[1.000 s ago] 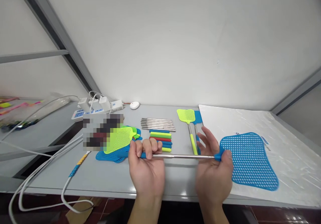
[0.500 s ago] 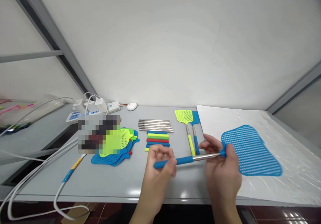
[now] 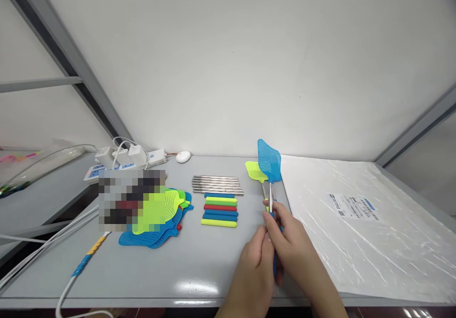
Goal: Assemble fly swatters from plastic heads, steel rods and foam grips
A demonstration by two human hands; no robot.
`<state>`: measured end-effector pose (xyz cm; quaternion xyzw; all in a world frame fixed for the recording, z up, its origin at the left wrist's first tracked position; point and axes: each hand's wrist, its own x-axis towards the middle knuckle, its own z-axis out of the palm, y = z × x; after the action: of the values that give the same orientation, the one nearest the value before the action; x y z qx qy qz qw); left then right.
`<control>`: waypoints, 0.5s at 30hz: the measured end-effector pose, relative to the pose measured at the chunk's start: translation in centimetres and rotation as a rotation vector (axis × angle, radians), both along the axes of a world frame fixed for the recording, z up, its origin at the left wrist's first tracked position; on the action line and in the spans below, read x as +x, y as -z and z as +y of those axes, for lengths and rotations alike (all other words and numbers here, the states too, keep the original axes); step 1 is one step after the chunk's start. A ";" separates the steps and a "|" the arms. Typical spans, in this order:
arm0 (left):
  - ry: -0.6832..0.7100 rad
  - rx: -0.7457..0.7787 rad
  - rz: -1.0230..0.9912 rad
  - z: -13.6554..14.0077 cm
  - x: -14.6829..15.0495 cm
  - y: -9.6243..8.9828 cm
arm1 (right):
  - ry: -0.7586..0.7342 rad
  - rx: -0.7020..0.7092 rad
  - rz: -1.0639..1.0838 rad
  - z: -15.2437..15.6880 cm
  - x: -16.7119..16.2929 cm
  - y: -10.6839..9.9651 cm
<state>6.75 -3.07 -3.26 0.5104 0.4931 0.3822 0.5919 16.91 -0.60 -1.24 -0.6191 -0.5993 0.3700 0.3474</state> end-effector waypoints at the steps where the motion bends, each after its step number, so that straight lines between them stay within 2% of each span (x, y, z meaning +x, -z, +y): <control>1: 0.009 0.072 0.094 0.4 -0.3 0.3 | -0.017 0.007 -0.064 0.5 0.1 0.0; 4: 0.026 0.278 0.427 1.5 -1.6 0.9 | -0.025 0.045 -0.327 2.5 0.0 0.2; 6: 0.014 0.350 0.570 1.9 -3.0 1.0 | -0.015 0.070 -0.497 3.8 -0.5 0.4; 10: -0.116 0.395 0.625 2.4 -7.0 1.0 | -0.018 0.099 -0.704 5.7 -1.6 1.0; 15: -0.353 0.433 0.651 2.9 -11.2 1.7 | 0.014 0.026 -0.934 6.9 -2.5 1.6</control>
<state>-4.47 -0.20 -4.91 0.6246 0.6423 0.3914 0.2101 14.38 6.34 -2.87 -0.7189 -0.6919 0.0419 0.0510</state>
